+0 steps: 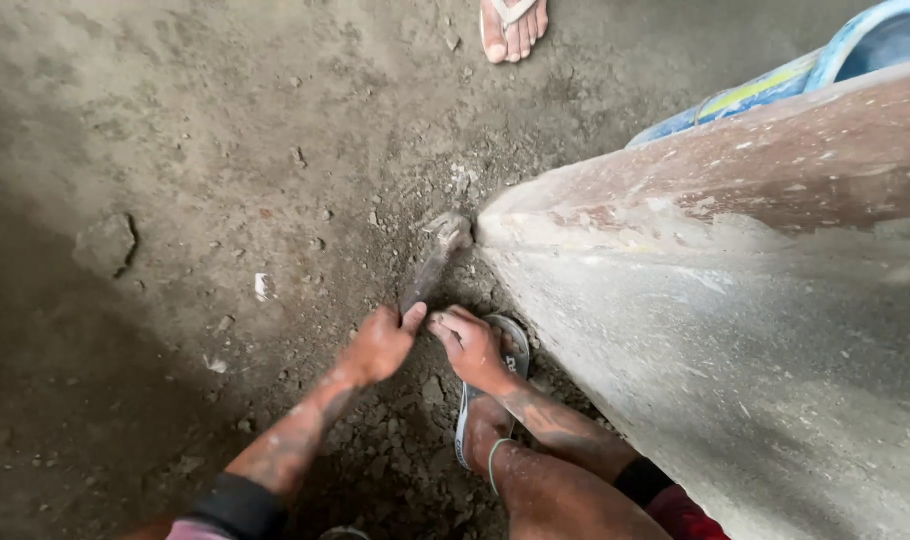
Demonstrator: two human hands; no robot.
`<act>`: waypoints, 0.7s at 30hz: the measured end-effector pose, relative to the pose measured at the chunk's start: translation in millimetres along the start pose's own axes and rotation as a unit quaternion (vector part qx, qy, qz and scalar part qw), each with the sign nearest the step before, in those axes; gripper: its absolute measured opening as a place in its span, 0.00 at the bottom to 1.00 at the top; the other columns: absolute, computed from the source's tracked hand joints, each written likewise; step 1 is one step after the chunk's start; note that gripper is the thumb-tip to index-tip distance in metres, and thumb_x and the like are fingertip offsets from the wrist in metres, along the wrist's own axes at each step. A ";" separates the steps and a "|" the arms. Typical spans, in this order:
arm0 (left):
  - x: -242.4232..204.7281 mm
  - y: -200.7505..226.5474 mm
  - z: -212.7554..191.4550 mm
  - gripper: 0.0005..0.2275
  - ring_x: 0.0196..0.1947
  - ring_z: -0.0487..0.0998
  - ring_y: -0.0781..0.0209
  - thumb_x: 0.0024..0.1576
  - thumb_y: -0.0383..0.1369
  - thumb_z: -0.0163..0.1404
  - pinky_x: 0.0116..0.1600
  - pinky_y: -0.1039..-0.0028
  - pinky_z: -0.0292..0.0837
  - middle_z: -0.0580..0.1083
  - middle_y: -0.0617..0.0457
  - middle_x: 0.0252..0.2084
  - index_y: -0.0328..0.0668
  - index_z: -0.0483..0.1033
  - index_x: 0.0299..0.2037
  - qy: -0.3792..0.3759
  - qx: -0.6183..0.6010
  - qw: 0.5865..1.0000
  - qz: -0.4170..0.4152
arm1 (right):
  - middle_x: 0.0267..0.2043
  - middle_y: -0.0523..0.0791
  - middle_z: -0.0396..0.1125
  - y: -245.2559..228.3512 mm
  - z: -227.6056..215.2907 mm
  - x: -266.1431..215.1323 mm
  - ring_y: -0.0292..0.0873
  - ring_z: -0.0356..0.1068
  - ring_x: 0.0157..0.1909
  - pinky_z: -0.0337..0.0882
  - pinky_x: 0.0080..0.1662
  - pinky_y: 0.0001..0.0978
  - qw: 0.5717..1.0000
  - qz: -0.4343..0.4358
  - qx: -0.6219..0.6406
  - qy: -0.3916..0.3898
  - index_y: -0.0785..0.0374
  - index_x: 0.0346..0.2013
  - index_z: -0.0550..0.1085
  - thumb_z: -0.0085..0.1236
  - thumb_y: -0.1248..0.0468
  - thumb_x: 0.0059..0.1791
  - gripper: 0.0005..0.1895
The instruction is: Using a hammer and chisel to chip away at a concrete floor surface
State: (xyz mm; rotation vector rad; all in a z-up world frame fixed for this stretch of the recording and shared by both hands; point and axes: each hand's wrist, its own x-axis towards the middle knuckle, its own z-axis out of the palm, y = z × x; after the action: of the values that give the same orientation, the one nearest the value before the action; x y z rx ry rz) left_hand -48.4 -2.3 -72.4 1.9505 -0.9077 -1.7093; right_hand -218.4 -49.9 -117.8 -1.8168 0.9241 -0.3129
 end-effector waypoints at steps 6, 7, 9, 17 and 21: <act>-34.7 37.4 -27.1 0.24 0.10 0.72 0.52 0.60 0.48 0.31 0.21 0.66 0.70 0.67 0.42 0.13 0.36 0.65 0.21 -0.048 -0.042 0.997 -0.031 | 0.33 0.52 0.69 21.8 6.8 -6.7 0.53 0.72 0.31 0.73 0.33 0.44 0.999 0.002 0.011 0.051 0.62 0.38 0.74 0.42 0.62 0.52 0.12; -52.4 56.2 -35.3 0.23 0.14 0.67 0.52 0.60 0.43 0.33 0.25 0.64 0.66 0.64 0.43 0.11 0.36 0.64 0.16 0.011 -0.070 0.997 0.037 | 0.33 0.52 0.68 25.3 5.9 -5.3 0.53 0.71 0.33 0.74 0.34 0.47 0.999 -0.008 0.012 0.033 0.63 0.42 0.72 0.40 0.63 0.53 0.12; -67.6 71.0 -40.8 0.23 0.17 0.61 0.53 0.60 0.38 0.36 0.30 0.62 0.61 0.61 0.44 0.10 0.36 0.63 0.12 0.064 -0.091 0.989 0.097 | 0.34 0.52 0.67 27.0 7.5 -9.4 0.54 0.71 0.35 0.74 0.34 0.50 1.000 -0.011 0.020 0.018 0.64 0.46 0.70 0.38 0.64 0.54 0.13; -22.5 25.5 -9.3 0.26 0.37 0.75 0.33 0.58 0.50 0.37 0.41 0.48 0.64 0.72 0.28 0.29 0.26 0.70 0.29 0.022 0.022 0.999 -0.018 | 0.36 0.54 0.67 27.4 1.8 -7.9 0.54 0.71 0.39 0.76 0.38 0.51 0.997 0.082 0.001 0.006 0.63 0.46 0.68 0.36 0.61 0.54 0.14; -50.2 73.6 -32.5 0.26 0.55 0.68 0.40 0.58 0.50 0.38 0.56 0.53 0.64 0.70 0.34 0.49 0.29 0.68 0.48 -0.028 0.006 0.992 -0.125 | 0.44 0.56 0.69 24.5 8.4 0.7 0.54 0.70 0.45 0.75 0.45 0.51 0.984 0.173 0.020 0.029 0.65 0.48 0.70 0.39 0.56 0.54 0.18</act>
State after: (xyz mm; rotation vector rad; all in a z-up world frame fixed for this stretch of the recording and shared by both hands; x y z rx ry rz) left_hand -34.6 -24.1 18.8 2.1079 -0.7167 -1.9069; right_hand -224.0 -49.0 -143.2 -1.5813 1.2428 -0.1638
